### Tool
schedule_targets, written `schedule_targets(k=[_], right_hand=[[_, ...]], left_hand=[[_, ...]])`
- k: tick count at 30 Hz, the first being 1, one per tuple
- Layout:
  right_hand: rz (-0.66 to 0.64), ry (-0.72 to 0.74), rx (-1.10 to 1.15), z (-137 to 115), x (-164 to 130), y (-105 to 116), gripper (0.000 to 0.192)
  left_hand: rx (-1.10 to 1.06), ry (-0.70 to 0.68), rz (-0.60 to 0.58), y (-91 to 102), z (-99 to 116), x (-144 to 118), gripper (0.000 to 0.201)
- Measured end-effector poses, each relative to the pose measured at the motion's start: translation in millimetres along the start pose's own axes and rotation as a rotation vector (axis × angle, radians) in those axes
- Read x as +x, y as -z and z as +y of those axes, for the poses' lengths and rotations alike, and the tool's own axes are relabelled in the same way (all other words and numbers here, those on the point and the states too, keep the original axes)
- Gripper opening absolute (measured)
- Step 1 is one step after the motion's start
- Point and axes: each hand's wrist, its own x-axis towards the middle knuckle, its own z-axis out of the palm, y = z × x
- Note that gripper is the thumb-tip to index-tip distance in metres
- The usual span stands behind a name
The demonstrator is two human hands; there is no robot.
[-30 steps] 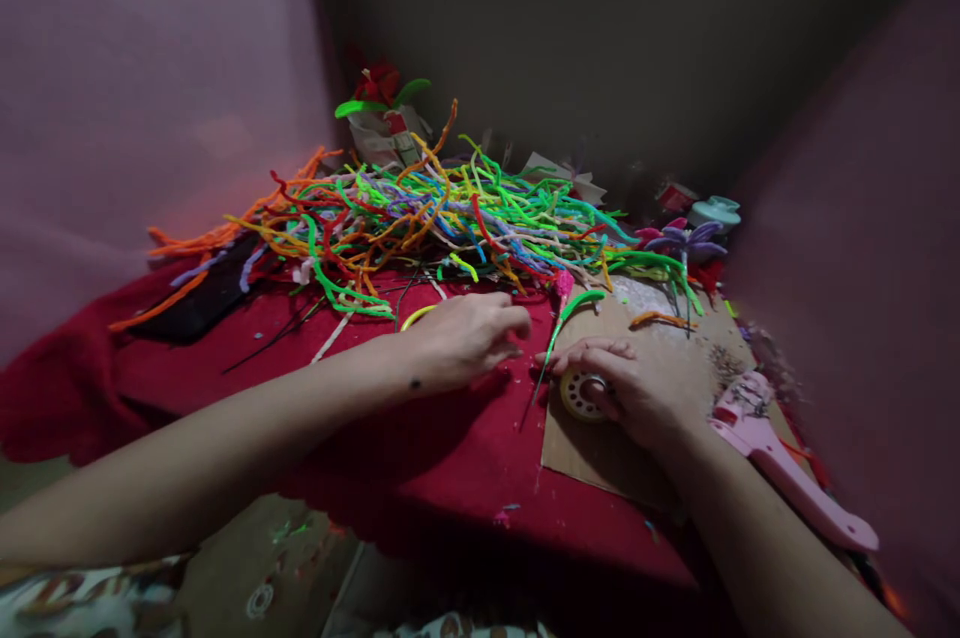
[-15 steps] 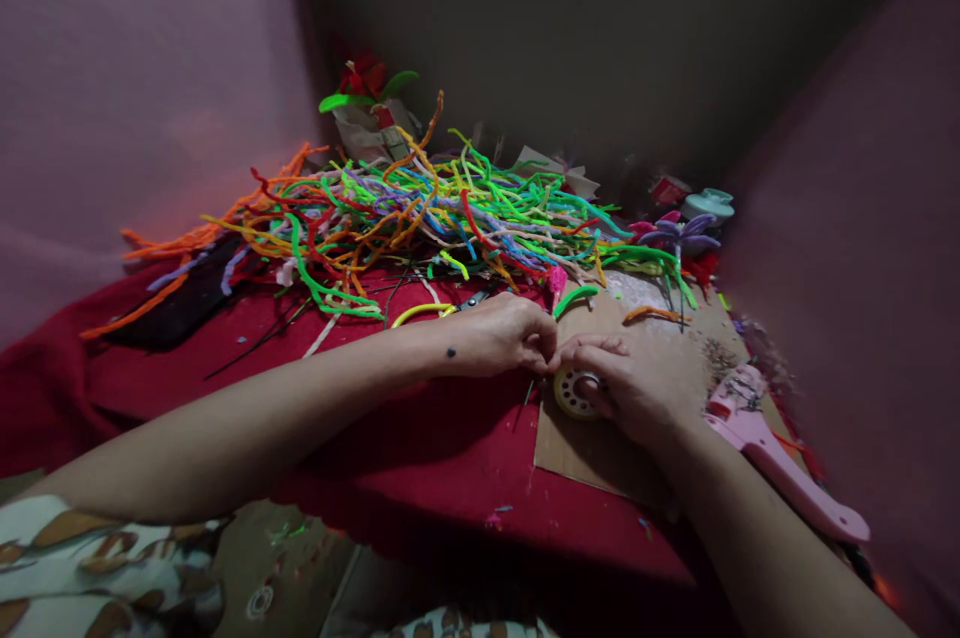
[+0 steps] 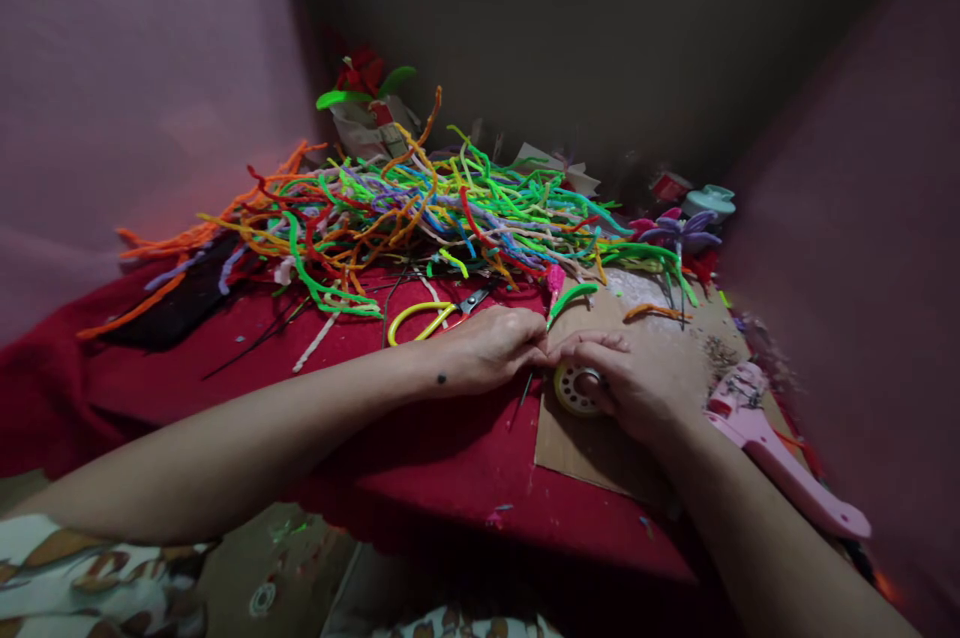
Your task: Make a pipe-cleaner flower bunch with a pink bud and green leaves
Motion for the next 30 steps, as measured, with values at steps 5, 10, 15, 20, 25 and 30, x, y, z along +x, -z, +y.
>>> schedule_targets(k=[5,10,15,20,25,30], right_hand=[[0.009,-0.067,0.133,-0.9,0.1,-2.6,0.018],[0.01,-0.089,0.147,-7.7,-2.9,-4.5,0.016],[0.011,-0.079,0.162,-11.5,-3.5,-5.2,0.015],[0.014,-0.04,0.169,-11.3,-4.2,-4.0,0.015],[0.035,-0.024,0.139,-9.6,-5.0,-3.6,0.016],[0.067,0.009,0.117,-6.0,-4.6,-5.0,0.017]], left_hand=[[0.004,0.079,0.076,-2.1,6.3,-5.8,0.014],[-0.249,0.246,0.145,-8.3,4.6,-6.5,0.001],[-0.64,0.38,0.136,-16.3,2.3,-3.1,0.016],[-0.673,0.368,0.113,-15.9,2.6,-2.2,0.011],[-0.097,0.155,0.243,-9.1,-0.2,-6.7,0.017],[-0.194,0.093,0.281,-3.1,6.5,-7.1,0.021]])
